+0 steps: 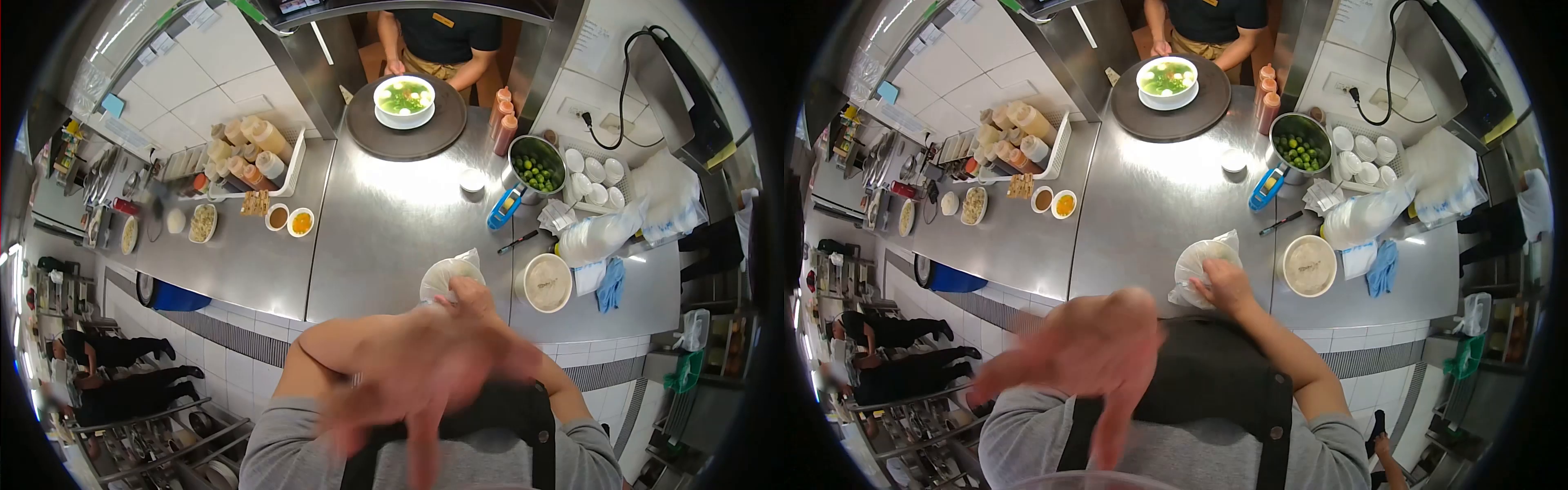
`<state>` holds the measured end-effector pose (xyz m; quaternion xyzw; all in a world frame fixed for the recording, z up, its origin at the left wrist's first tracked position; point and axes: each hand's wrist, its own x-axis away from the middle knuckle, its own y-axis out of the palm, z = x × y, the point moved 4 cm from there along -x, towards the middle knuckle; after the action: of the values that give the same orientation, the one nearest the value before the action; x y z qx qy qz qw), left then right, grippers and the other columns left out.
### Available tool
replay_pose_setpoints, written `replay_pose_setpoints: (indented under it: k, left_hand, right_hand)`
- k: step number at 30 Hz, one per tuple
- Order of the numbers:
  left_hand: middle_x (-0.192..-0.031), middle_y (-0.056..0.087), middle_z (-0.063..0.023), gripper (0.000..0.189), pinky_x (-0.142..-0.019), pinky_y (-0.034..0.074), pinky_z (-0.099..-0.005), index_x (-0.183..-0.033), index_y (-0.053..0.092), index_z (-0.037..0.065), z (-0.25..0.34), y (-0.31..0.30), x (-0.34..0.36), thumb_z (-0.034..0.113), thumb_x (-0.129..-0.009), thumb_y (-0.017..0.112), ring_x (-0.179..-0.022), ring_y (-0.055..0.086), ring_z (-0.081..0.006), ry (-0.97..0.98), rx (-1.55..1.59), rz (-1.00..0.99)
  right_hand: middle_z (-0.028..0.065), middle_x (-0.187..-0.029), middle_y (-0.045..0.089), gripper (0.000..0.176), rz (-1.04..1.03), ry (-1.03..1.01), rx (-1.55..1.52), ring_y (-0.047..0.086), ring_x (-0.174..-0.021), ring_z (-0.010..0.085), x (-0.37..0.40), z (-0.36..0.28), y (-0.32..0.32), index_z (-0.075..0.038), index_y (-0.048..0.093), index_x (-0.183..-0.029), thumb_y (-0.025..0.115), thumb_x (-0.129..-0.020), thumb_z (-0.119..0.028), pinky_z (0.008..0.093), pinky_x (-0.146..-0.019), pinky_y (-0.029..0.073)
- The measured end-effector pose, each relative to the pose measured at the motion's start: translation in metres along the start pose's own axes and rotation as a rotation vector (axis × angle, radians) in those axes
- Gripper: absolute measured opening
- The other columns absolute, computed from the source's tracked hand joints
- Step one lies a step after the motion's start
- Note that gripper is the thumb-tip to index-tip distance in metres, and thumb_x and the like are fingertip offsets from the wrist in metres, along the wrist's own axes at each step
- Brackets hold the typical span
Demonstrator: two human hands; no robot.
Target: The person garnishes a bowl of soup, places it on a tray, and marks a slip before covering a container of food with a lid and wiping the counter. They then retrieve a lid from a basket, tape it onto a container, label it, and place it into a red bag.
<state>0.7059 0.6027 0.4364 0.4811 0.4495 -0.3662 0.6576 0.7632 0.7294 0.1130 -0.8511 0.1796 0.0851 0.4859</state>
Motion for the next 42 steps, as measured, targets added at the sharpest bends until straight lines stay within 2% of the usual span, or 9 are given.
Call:
replay_pose_setpoints:
  k: [4,10,14,18,23,25,29,37,42]
  left_hand:
    - [-0.132,0.063,-0.0037,0.042,-0.103,0.046,-0.0350,-0.134,0.061,0.015,0.017,-0.016,-0.029,0.026,-0.095,0.070,-0.117,0.062,-0.0231,-0.160,0.587,-0.181]
    - [-0.131,0.059,-0.0003,0.034,-0.098,0.049,-0.0321,-0.138,0.054,0.013,0.015,-0.001,-0.037,0.019,-0.105,0.051,-0.112,0.063,-0.0183,-0.119,0.477,-0.213]
    - [-0.135,0.057,0.0006,0.039,-0.097,0.049,-0.0315,-0.139,0.053,0.015,0.026,-0.004,-0.039,0.022,-0.102,0.059,-0.113,0.062,-0.0180,-0.276,0.406,-0.206]
    - [-0.138,0.048,-0.0093,0.101,-0.094,0.051,-0.0342,-0.150,0.031,0.007,0.014,0.006,-0.024,0.017,-0.069,0.090,-0.116,0.061,-0.0182,0.347,0.125,0.005]
    - [-0.146,0.045,-0.0074,0.072,-0.104,0.044,-0.0375,-0.151,0.036,0.017,0.027,-0.002,-0.011,0.037,-0.089,0.067,-0.123,0.055,-0.0289,0.082,0.250,-0.136]
    - [-0.132,0.048,-0.0053,0.103,-0.107,0.041,-0.0424,-0.149,0.031,0.012,0.025,0.004,-0.006,0.014,-0.065,0.090,-0.122,0.056,-0.0215,0.187,0.086,0.013]
    - [-0.150,0.038,-0.0177,0.087,-0.092,0.051,-0.0610,-0.159,0.016,0.025,0.006,-0.026,0.042,0.049,-0.094,0.068,-0.125,0.054,-0.0387,0.232,-0.333,0.131]
    - [-0.146,0.038,-0.0281,0.073,-0.112,0.036,-0.0537,-0.151,0.025,-0.003,-0.030,-0.127,0.234,0.021,-0.096,0.066,-0.140,0.037,-0.0402,-1.157,-1.050,-0.263]
    - [-0.153,0.036,-0.0233,0.069,-0.116,0.032,-0.0499,-0.148,0.038,0.002,-0.033,-0.150,0.293,0.022,-0.092,0.073,-0.142,0.036,-0.0398,-1.292,-1.212,-0.395]
  right_hand:
    - [0.0111,-0.080,0.061,0.029,-0.030,0.021,0.024,0.064,-0.076,0.0319,-0.001,-0.003,-0.003,-0.007,0.055,-0.086,0.074,-0.086,-0.029,0.0435,-0.063,0.051]
    - [0.0106,-0.078,0.060,0.025,0.026,0.037,0.016,0.063,-0.074,0.0309,0.004,0.000,-0.002,-0.008,0.056,-0.083,0.073,-0.086,-0.026,0.0432,-0.063,0.051]
    - [0.0105,-0.077,0.059,0.024,0.019,0.050,-0.003,0.063,-0.074,0.0306,0.006,-0.001,-0.002,-0.008,0.057,-0.082,0.072,-0.086,-0.026,0.0429,-0.063,0.051]
    - [0.0097,-0.078,0.058,0.025,0.000,0.038,0.045,0.063,-0.075,0.0307,0.004,-0.001,-0.005,-0.008,0.056,-0.083,0.073,-0.086,-0.027,0.0431,-0.063,0.051]
    - [0.0159,-0.094,0.059,0.029,-0.015,-0.017,-0.129,0.061,-0.091,0.0361,0.000,-0.013,-0.024,-0.005,0.060,-0.100,0.075,-0.086,-0.026,0.0447,-0.078,0.051]
    - [0.0190,-0.100,0.058,0.033,0.084,-0.034,-0.151,0.059,-0.097,0.0392,-0.007,0.006,-0.033,-0.003,0.060,-0.108,0.075,-0.086,-0.024,0.0458,-0.084,0.050]
    - [0.0193,-0.106,0.059,0.028,0.278,0.177,-0.079,0.058,-0.102,0.0410,-0.032,0.077,-0.080,-0.002,0.060,-0.109,0.071,-0.088,-0.017,0.0466,-0.090,0.048]
    - [0.0219,-0.120,0.067,0.022,-0.588,0.534,0.462,0.064,-0.114,0.0395,-0.039,0.182,-0.074,-0.001,0.074,-0.100,0.058,-0.084,-0.002,0.0478,-0.095,0.054]
    - [0.0205,-0.124,0.066,0.025,-0.618,0.517,0.443,0.062,-0.120,0.0392,-0.046,0.160,-0.049,-0.001,0.072,-0.108,0.063,-0.085,-0.004,0.0470,-0.095,0.055]
